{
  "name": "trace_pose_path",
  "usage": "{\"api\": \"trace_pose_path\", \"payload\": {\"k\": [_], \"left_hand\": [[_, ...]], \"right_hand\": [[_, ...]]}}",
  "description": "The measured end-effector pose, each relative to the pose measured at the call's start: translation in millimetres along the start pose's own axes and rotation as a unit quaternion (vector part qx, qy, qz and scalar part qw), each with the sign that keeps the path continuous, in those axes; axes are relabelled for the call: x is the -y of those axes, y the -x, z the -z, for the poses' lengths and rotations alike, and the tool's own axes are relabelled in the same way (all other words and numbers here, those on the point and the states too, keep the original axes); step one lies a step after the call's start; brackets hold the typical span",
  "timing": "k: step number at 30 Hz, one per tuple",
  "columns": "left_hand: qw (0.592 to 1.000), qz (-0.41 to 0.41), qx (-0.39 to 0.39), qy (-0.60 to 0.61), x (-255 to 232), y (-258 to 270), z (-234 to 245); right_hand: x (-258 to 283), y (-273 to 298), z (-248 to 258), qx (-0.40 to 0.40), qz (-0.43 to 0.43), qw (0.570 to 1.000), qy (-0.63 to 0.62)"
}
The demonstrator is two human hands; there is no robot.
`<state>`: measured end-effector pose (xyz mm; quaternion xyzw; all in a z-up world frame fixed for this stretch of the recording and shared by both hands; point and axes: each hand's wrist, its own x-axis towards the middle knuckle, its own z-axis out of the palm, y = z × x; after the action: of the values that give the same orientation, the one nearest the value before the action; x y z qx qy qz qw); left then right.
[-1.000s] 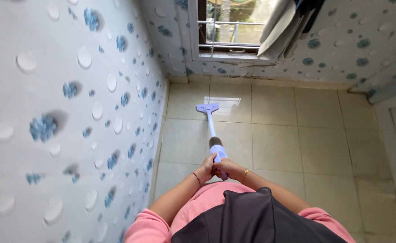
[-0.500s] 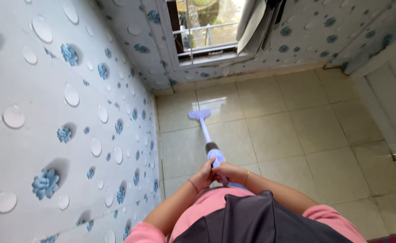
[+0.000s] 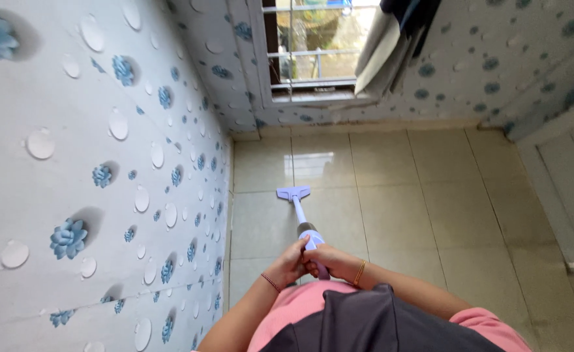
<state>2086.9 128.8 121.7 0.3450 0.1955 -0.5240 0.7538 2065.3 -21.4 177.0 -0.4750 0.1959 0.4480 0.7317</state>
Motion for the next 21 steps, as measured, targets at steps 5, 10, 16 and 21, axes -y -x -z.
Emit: {"api": "trace_pose_path", "payload": {"k": [5,10,16,21], "left_hand": [[0.998,-0.028,-0.064,0.011,19,-46,5],[0.989,-0.065,-0.131,0.011,33,-71,-12],[0.994,-0.072,-0.07,-0.03,70,-46,-30],[0.996,-0.052,0.042,0.051,97,5,-46]], "right_hand": [[-3,-25,35,-0.025,-0.013,0.995,0.092],[-21,-40,73,-0.031,0.003,0.987,0.159],[-29,26,61,-0.023,-0.017,0.993,0.117],[-40,71,44,0.026,-0.071,0.997,0.034]]}}
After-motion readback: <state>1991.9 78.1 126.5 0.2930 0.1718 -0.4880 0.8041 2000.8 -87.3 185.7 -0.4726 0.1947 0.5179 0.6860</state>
